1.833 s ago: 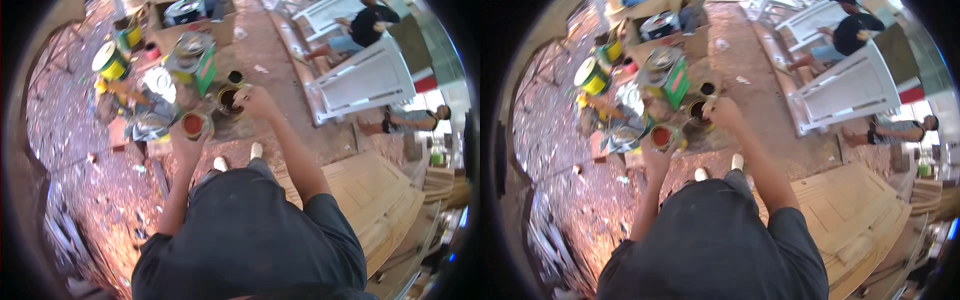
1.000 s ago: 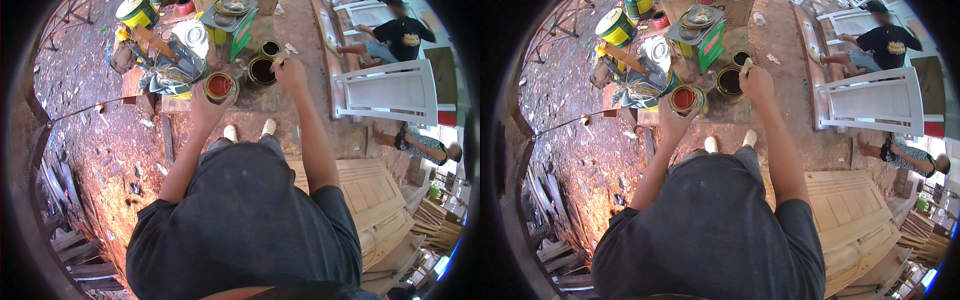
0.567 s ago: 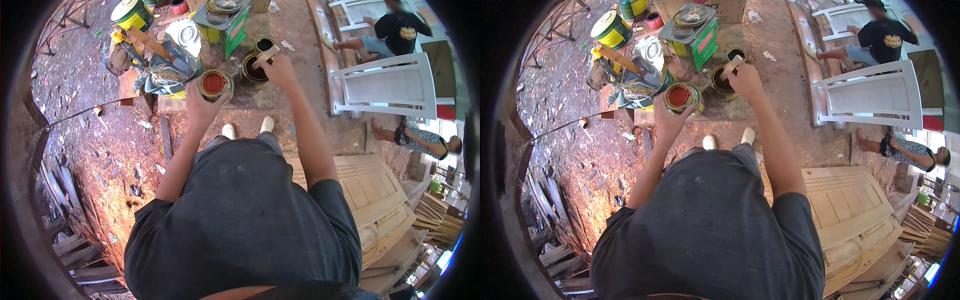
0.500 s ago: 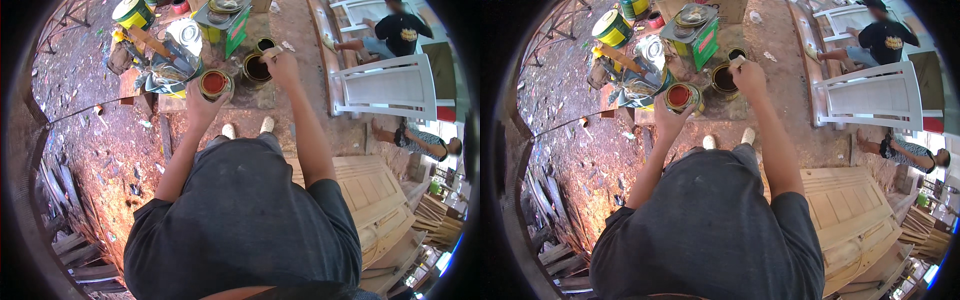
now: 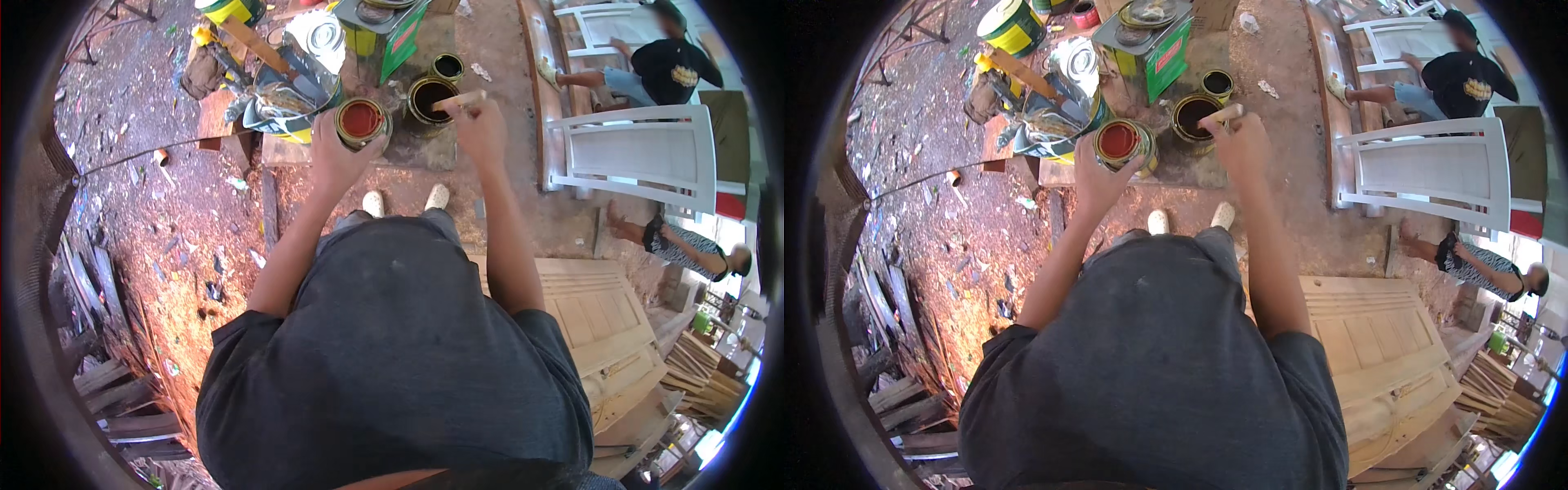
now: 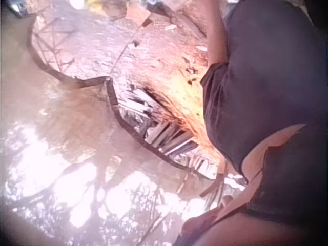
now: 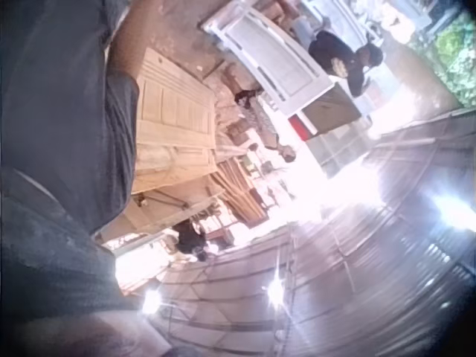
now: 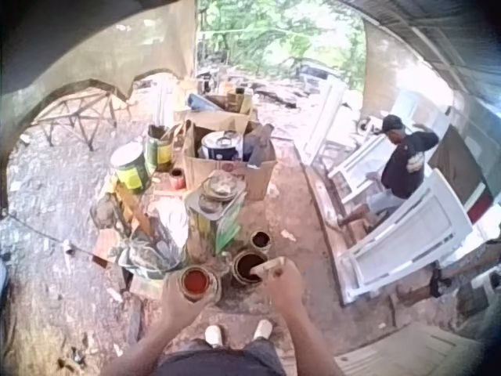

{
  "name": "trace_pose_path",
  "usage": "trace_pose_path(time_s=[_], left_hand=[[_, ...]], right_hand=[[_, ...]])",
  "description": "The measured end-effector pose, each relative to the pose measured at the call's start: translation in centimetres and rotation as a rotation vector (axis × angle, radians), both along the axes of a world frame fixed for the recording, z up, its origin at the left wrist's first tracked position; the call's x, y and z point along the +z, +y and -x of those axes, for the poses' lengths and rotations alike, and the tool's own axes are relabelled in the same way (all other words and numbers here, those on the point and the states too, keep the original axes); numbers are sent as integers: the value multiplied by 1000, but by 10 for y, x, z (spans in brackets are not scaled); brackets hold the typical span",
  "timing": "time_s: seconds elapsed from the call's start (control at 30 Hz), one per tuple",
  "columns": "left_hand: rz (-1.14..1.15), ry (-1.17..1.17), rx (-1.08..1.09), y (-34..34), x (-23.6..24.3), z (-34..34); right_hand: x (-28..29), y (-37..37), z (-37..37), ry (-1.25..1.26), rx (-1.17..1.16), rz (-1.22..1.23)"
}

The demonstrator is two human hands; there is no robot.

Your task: Mixing different colors of paint in cans using a wooden stir stick in a furniture workshop.

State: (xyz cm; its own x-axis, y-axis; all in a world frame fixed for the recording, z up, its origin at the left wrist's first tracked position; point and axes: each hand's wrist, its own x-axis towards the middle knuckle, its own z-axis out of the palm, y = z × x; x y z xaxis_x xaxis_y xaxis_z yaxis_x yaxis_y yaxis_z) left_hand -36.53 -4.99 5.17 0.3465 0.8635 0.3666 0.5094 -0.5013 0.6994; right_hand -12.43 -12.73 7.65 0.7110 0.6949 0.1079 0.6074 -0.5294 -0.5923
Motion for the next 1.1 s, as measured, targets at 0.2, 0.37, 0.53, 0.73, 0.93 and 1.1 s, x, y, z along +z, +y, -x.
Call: trace_pose_path(time_s=[0.2,0.37,0.53,0.73,0.93,1.1], left_hand=[[-83,-28,-15,-11,19,14],[-75,-10,30,-23,21,36],[-67,81,62,-31,10,54],[91,58,40,-28,-27,48],[228,108,23,-17,-75,15],[98,11,1,-11,-125,3]], right_hand=[[-65,-41,61,430,569,398],[-107,-18,121,696,721,-65],[-128,-3,130,604,439,-22],[-163,36,100,829,322,-174],[-134,9,82,390,441,64],[-128,-49,66,641,385,126]])
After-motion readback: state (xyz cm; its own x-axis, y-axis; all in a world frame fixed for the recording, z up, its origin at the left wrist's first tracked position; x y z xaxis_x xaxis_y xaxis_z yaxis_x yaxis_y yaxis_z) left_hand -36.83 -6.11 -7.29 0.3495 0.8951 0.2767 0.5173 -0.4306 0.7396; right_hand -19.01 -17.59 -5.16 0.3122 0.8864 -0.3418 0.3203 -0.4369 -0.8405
